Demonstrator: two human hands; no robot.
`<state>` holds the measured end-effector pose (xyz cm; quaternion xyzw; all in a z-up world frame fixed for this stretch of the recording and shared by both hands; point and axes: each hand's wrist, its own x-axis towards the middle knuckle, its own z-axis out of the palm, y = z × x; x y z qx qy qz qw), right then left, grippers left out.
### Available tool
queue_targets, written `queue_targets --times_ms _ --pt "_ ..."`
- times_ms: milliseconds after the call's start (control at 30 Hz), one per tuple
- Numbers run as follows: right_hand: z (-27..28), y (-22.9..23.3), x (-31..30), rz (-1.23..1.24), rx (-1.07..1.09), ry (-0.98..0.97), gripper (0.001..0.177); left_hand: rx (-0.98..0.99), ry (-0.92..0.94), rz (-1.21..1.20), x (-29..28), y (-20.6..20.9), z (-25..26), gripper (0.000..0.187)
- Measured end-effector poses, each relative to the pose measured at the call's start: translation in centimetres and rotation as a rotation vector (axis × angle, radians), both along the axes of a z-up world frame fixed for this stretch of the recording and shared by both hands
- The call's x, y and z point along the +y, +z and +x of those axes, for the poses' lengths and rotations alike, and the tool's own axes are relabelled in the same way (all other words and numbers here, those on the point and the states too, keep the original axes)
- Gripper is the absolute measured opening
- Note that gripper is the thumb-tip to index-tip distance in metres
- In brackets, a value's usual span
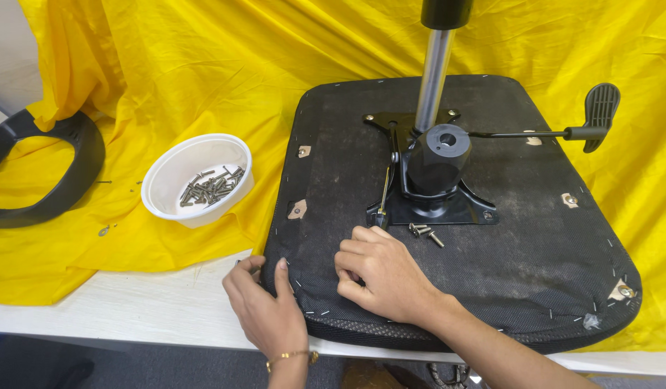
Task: The person uses a screwdriver to tighten screws into the underside of an office chair seat. They repeatedly pick screws from a white container and secure them into the seat base, working methodically around the perimeter.
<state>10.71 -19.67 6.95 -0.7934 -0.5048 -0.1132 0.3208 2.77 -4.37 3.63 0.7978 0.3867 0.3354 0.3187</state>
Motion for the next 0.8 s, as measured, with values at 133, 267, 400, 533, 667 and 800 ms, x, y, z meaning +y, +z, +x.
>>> queue_targets --times_ms 133,267,400,533,667,800 --pt "0.0 0.0 0.0 0.016 0.012 0.001 0.017 0.14 0.028 -0.095 1.2 0.9 1.1 0.04" --pt "0.0 0.0 -0.1 0.014 0.02 0.007 0.019 0.142 -0.126 -0.092 2.2 -0.2 0.2 0.039" --pt "0.0 -0.1 0.1 0.003 0.047 -0.015 0.017 -0.005 -0.359 -0.286 4.1 -1.6 -2.0 0.05" --pt "0.0 -0.2 0.0 0.0 0.046 -0.009 0.017 -0.143 -0.476 -0.33 4.5 -2.2 -3.2 0.059" --pt "0.0 -0.1 -0.1 0.008 0.043 -0.003 0.017 -0.027 -0.345 -0.348 3.8 -1.4 -2.7 0.06" --pt "0.0 0.0 -0.1 0.008 0.036 -0.002 0.016 -0.007 -0.24 -0.334 3.1 -0.5 -1.8 0.058"
